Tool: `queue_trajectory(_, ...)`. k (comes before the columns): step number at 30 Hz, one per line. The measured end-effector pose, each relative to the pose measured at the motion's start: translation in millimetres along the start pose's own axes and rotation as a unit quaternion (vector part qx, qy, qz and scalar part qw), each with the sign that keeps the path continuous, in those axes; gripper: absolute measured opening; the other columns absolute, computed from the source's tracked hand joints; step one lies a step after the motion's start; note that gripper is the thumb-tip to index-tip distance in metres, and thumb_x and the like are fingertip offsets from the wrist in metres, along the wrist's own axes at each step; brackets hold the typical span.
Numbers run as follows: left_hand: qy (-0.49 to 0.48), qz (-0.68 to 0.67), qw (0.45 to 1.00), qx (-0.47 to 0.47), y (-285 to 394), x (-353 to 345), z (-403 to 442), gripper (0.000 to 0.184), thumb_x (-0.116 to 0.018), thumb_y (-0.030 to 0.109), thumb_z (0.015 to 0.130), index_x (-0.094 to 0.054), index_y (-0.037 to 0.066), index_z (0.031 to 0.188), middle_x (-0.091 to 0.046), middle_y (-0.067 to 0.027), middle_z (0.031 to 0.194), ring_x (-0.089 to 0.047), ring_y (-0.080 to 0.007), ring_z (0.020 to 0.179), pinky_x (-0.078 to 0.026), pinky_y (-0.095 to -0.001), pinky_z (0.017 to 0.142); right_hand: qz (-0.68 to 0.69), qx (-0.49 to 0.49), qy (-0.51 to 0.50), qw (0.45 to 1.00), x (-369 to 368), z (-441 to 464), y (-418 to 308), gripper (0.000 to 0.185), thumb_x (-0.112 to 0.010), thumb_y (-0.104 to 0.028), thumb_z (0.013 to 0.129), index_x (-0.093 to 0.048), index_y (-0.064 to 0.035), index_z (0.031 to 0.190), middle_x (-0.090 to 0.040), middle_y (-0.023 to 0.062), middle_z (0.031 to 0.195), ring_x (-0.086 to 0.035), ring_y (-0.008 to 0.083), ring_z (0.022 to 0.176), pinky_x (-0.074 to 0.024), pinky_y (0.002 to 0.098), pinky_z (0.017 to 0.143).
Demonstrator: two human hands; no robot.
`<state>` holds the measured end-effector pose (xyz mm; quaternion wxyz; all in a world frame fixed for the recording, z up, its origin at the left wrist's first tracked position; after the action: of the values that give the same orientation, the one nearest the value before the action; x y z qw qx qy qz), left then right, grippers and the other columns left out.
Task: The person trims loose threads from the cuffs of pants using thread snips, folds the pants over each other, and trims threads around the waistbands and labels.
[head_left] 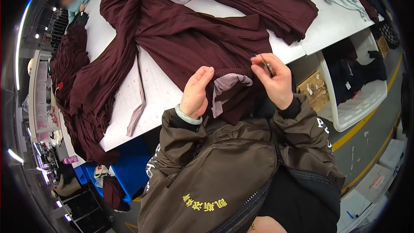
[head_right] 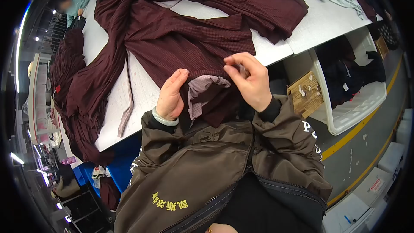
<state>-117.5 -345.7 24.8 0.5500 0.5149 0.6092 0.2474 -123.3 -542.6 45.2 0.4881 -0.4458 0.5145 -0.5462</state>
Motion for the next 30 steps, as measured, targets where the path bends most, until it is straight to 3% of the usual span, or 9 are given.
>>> queue_trajectory(5, 0.005, -0.029, 0.999, -0.014, 3, -1, -1, 0.009, -0.052, 0.012, 0.096, -0.057, 0.005, 0.099, -0.057, -0.0001, 0.099, -0.05, -0.0063, 0.091, -0.037, -0.0194, 0.086, -0.081, 0.227, -0.036, 0.97, -23, -16, -38, 0.006, -0.066, -0.005, 0.082, -0.065, -0.001, 0.086, -0.058, -0.003, 0.073, -0.043, 0.0053, 0.059, -0.0341, 0.017, 0.053)
queue_trajectory(9, 0.044, -0.042, 0.998, -0.01, 2, 6, -5, 0.01, -0.051, 0.013, 0.097, -0.057, 0.005, 0.099, -0.057, -0.0002, 0.098, -0.05, -0.0068, 0.091, -0.038, -0.0216, 0.085, 0.063, -0.001, -0.046, 0.997, -21, -6, 0, 0.005, -0.066, -0.006, 0.083, -0.066, -0.0009, 0.084, -0.057, -0.0033, 0.071, -0.043, 0.0055, 0.058, -0.0341, 0.0176, 0.053)
queue_trajectory(11, 0.074, -0.047, 0.996, -0.005, 4, 12, -10, 0.011, -0.05, 0.013, 0.097, -0.057, 0.005, 0.098, -0.057, -0.0002, 0.098, -0.05, -0.0071, 0.091, -0.038, -0.0226, 0.085, 0.189, -0.078, -0.039, 0.978, 3, 0, 28, 0.015, -0.057, -0.003, 0.088, -0.064, -0.0001, 0.101, -0.061, 0.0018, 0.086, -0.046, 0.0065, 0.06, -0.036, 0.0171, 0.059)
queue_trajectory(14, 0.085, -0.058, 0.995, -0.005, 3, 16, -11, 0.012, -0.05, 0.014, 0.098, -0.057, 0.005, 0.098, -0.057, -0.0002, 0.098, -0.05, -0.0074, 0.09, -0.039, -0.0242, 0.085, 0.237, -0.096, 0.0, 0.967, 12, 3, 32, 0.014, -0.056, -0.003, 0.088, -0.063, 0.0006, 0.099, -0.061, 0.0033, 0.09, -0.043, 0.0051, 0.058, -0.0352, 0.0174, 0.057)
queue_trajectory(16, 0.072, -0.07, 0.995, -0.008, -3, 20, -5, 0.011, -0.052, 0.012, 0.096, -0.057, 0.004, 0.101, -0.058, -0.001, 0.099, -0.051, -0.0092, 0.092, -0.041, -0.0249, 0.084, 0.105, -0.039, -0.073, 0.991, -19, 0, 9, 0.012, -0.057, -0.004, 0.089, -0.061, 0.0013, 0.099, -0.06, 0.0053, 0.088, -0.039, 0.0036, 0.057, -0.031, 0.0159, 0.051)
queue_trajectory(20, 0.039, -0.099, 0.994, -0.021, -11, 23, 5, 0.019, -0.059, 0.008, 0.09, -0.057, 0.001, 0.108, -0.061, -0.0034, 0.105, -0.056, -0.0144, 0.095, -0.045, -0.027, 0.083, 0.136, 0.0, -0.209, 0.968, -49, -10, 22, 0.009, -0.059, -0.003, 0.089, -0.06, 0.0, 0.097, -0.059, 0.0058, 0.084, -0.036, 0.0033, 0.053, -0.0276, 0.0155, 0.046)
queue_trajectory(21, 0.067, 0.03, 0.989, -0.13, 8, 22, -1, 0.02, -0.062, 0.008, 0.087, -0.059, 0.002, 0.106, -0.061, -0.0035, 0.104, -0.055, -0.0149, 0.093, -0.044, -0.0276, 0.083, 0.182, -0.06, -0.192, 0.963, -48, -11, 27, 0.006, -0.06, -0.004, 0.089, -0.059, -0.0003, 0.094, -0.059, 0.0046, 0.08, -0.035, 0.0031, 0.052, -0.0272, 0.0154, 0.046)
queue_trajectory(25, 0.128, 0.401, 0.805, -0.418, 52, -14, -29, 0.022, -0.069, 0.007, 0.078, -0.063, 0.003, 0.099, -0.061, -0.0037, 0.1, -0.054, -0.0165, 0.086, -0.043, -0.0293, 0.081, 0.315, -0.231, -0.127, 0.912, -45, -17, 46, 0.007, -0.064, -0.005, 0.087, -0.059, -0.0015, 0.084, -0.056, 0.0009, 0.071, -0.033, 0.0025, 0.048, -0.0258, 0.015, 0.044)
queue_trajectory(30, 0.043, 0.509, 0.718, -0.473, 42, -36, -34, 0.017, -0.074, 0.005, 0.067, -0.067, 0.003, 0.082, -0.063, -0.0048, 0.094, -0.052, -0.0169, 0.082, -0.042, -0.0286, 0.075, 0.397, -0.247, -0.163, 0.869, -50, -18, 44, 0.011, -0.064, -0.005, 0.087, -0.056, -0.0031, 0.079, -0.051, -0.0012, 0.066, -0.03, 0.0023, 0.046, -0.0231, 0.0142, 0.043)
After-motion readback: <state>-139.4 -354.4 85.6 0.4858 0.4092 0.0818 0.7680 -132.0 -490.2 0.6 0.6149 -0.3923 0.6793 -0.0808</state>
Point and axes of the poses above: each hand's wrist, its own z-axis towards the middle knuckle, its own x-axis out of the back of the hand, y = z × x, the point moved 8 cm from there along z, towards the middle knuckle
